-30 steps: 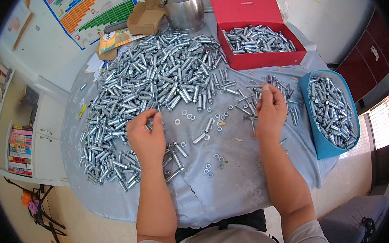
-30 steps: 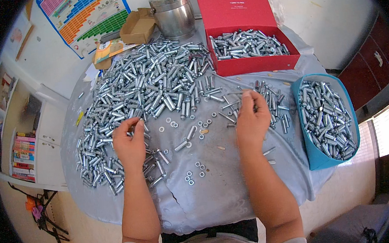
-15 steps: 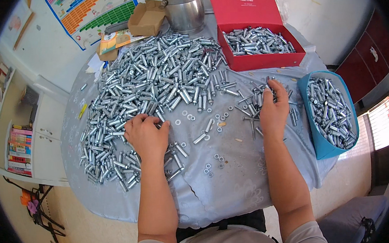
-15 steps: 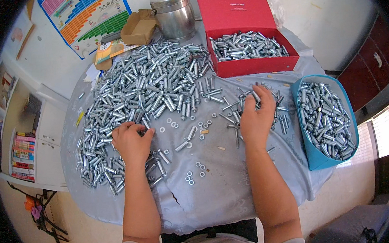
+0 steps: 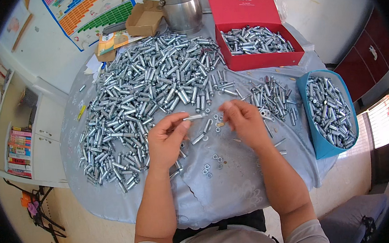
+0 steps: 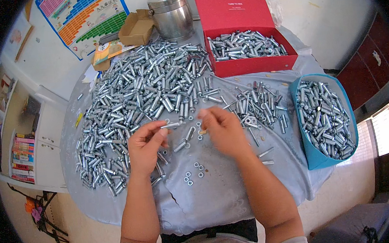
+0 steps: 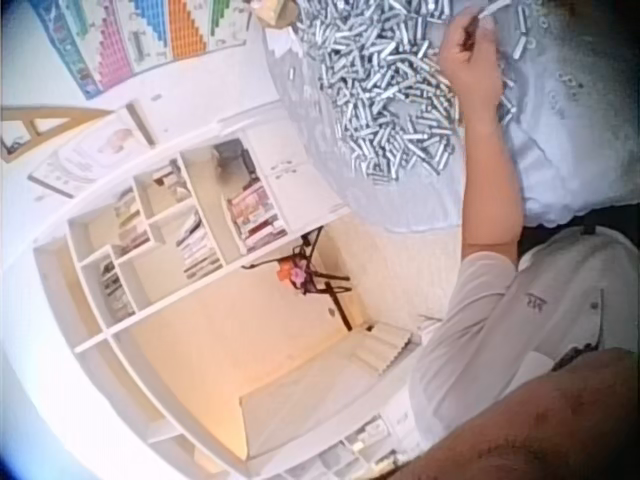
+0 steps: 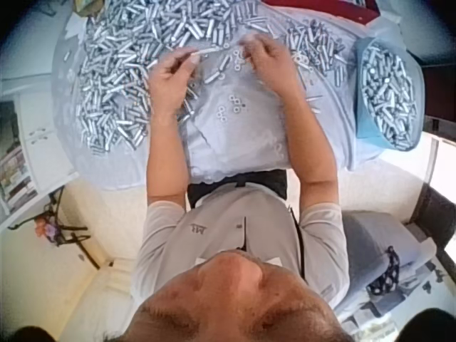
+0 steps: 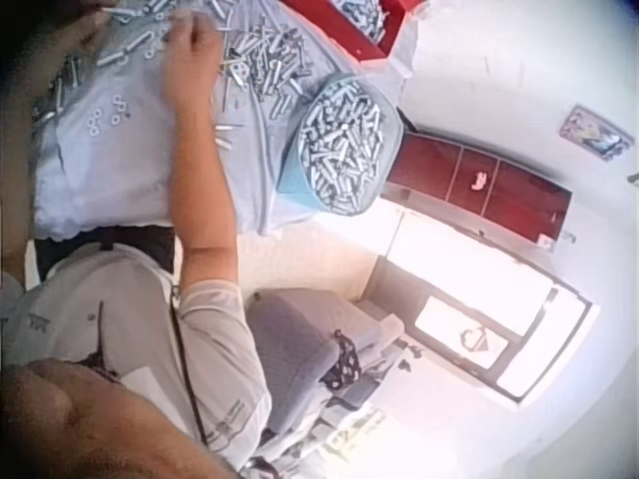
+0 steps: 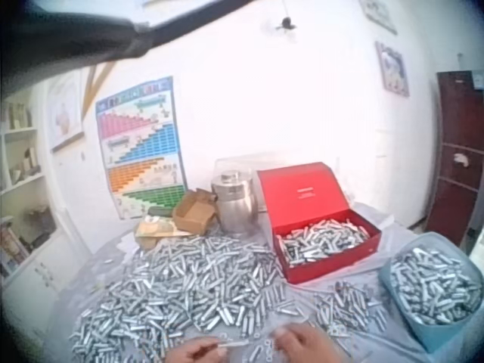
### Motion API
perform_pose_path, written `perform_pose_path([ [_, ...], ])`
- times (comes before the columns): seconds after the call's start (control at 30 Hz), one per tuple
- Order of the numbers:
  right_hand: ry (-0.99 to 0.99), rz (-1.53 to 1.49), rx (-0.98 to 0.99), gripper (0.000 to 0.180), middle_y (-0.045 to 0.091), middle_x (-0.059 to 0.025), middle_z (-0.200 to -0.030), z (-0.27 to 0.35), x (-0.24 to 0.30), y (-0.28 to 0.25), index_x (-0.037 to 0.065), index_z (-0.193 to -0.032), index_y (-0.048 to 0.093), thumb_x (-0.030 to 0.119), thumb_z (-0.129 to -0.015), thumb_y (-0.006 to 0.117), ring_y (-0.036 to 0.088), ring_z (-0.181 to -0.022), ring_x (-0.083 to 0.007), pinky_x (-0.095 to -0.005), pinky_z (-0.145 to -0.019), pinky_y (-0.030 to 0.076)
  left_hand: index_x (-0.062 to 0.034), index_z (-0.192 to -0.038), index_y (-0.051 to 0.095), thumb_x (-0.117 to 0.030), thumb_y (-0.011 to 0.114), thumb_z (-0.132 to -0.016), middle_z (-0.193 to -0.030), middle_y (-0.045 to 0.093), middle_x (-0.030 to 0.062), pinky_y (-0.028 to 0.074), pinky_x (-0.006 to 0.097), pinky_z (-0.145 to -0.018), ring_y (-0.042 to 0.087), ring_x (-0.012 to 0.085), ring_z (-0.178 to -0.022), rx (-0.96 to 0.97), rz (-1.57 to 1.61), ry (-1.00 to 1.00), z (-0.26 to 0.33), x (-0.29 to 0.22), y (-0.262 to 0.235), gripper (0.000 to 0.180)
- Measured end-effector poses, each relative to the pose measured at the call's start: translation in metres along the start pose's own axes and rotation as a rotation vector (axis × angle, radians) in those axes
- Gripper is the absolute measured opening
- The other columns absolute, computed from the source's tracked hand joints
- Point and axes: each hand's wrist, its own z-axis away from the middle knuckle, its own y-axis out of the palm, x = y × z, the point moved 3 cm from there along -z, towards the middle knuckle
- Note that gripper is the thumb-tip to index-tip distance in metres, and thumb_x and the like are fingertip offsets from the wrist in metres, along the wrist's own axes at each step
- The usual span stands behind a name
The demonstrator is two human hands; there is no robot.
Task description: The person repeatedly picks up cylindrical metal fasteners and small washers from a large pile on a table. They insert the washers into the fasteners by hand and place the assembled units into a blue container. The process is repetitive and continues throughout the clip.
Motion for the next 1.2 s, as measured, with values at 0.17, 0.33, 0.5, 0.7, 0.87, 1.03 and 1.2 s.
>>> perform_pose_path([
  [0.17, 0.07, 0.1, 0.251, 0.035, 0.056, -0.0022, -0.069, 0.009, 0.002, 0.018, 0.001, -0.084, 0.063, 0.032, -0.097, 0.055, 0.049, -0.067, -0.0083, -0.0265, -0.061, 0.041, 0.0006, -0.108, 0.066, -0.003, 0.064, -0.088, -0.086, 0.067, 0.0032, 0.047, 0.02, -0.065, 0.059, 0.0071, -0.075, 0.111, 0.19, -0.061, 0.004, 0.001, 0.018, 0.02],
  [0.33, 0.007, 0.134, 0.248, 0.03, 0.055, -0.0011, -0.07, 0.008, 0.003, 0.015, 0.002, -0.087, 0.063, 0.03, -0.096, 0.057, 0.048, -0.068, -0.0076, -0.0255, -0.062, 0.04, 0.002, -0.102, 0.068, -0.007, 0.066, -0.088, -0.082, 0.068, 0.0052, 0.051, 0.022, -0.063, 0.062, 0.0092, -0.071, 0.079, 0.123, -0.09, 0.003, 0.005, 0.017, 0.016],
  [0.5, -0.091, -0.017, 0.217, 0.019, 0.056, 0.002, -0.074, 0.01, -0.001, 0.02, 0.002, -0.099, 0.063, 0.02, -0.092, 0.063, 0.049, -0.07, -0.0055, -0.0218, -0.063, 0.042, 0.0046, -0.099, 0.068, -0.012, 0.066, -0.089, -0.08, 0.069, 0.0097, 0.052, 0.024, -0.061, 0.062, 0.0111, -0.066, 0.053, 0.181, -0.195, 0.002, 0.007, 0.011, 0.02],
  [0.7, 0.082, -0.09, 0.268, 0.021, 0.058, 0.0018, -0.079, 0.011, 0.006, 0.017, 0.001, -0.106, 0.063, 0.016, -0.09, 0.065, 0.053, -0.071, -0.0054, -0.0204, -0.062, 0.043, 0.0051, -0.098, 0.067, -0.012, 0.066, -0.089, -0.08, 0.069, 0.0112, 0.052, 0.027, -0.06, 0.062, 0.0144, -0.064, 0.004, 0.18, -0.153, 0.003, 0.003, 0.015, 0.019],
  [0.87, -0.125, -0.12, 0.167, 0.023, 0.06, -0.0002, -0.085, 0.012, 0.007, 0.02, 0.0, -0.107, 0.063, 0.016, -0.091, 0.065, 0.053, -0.07, -0.0053, -0.0212, -0.061, 0.044, 0.0046, -0.099, 0.067, -0.011, 0.066, -0.089, -0.081, 0.069, 0.0112, 0.052, 0.027, -0.06, 0.062, 0.0142, -0.065, 0.014, 0.225, -0.131, 0.001, 0.005, 0.015, 0.019],
  [1.03, 0.025, -0.088, 0.24, 0.028, 0.057, -0.0029, -0.099, 0.008, -0.001, 0.016, 0.001, -0.113, 0.062, 0.011, -0.087, 0.069, 0.054, -0.073, -0.0058, -0.0217, -0.063, 0.046, 0.0044, -0.099, 0.067, -0.011, 0.066, -0.089, -0.081, 0.069, 0.0111, 0.052, 0.027, -0.06, 0.062, 0.0141, -0.064, 0.022, 0.225, -0.131, 0.002, 0.007, 0.015, 0.018],
  [1.2, 0.034, -0.169, 0.203, 0.029, 0.058, -0.0042, -0.103, 0.01, 0.002, 0.018, 0.001, -0.113, 0.062, 0.011, -0.087, 0.069, 0.056, -0.076, -0.0065, -0.0217, -0.066, 0.047, 0.0045, -0.099, 0.067, -0.01, 0.066, -0.089, -0.081, 0.069, 0.0112, 0.052, 0.027, -0.06, 0.061, 0.0141, -0.063, 0.028, 0.214, -0.121, 0.001, 0.006, 0.015, 0.018],
])
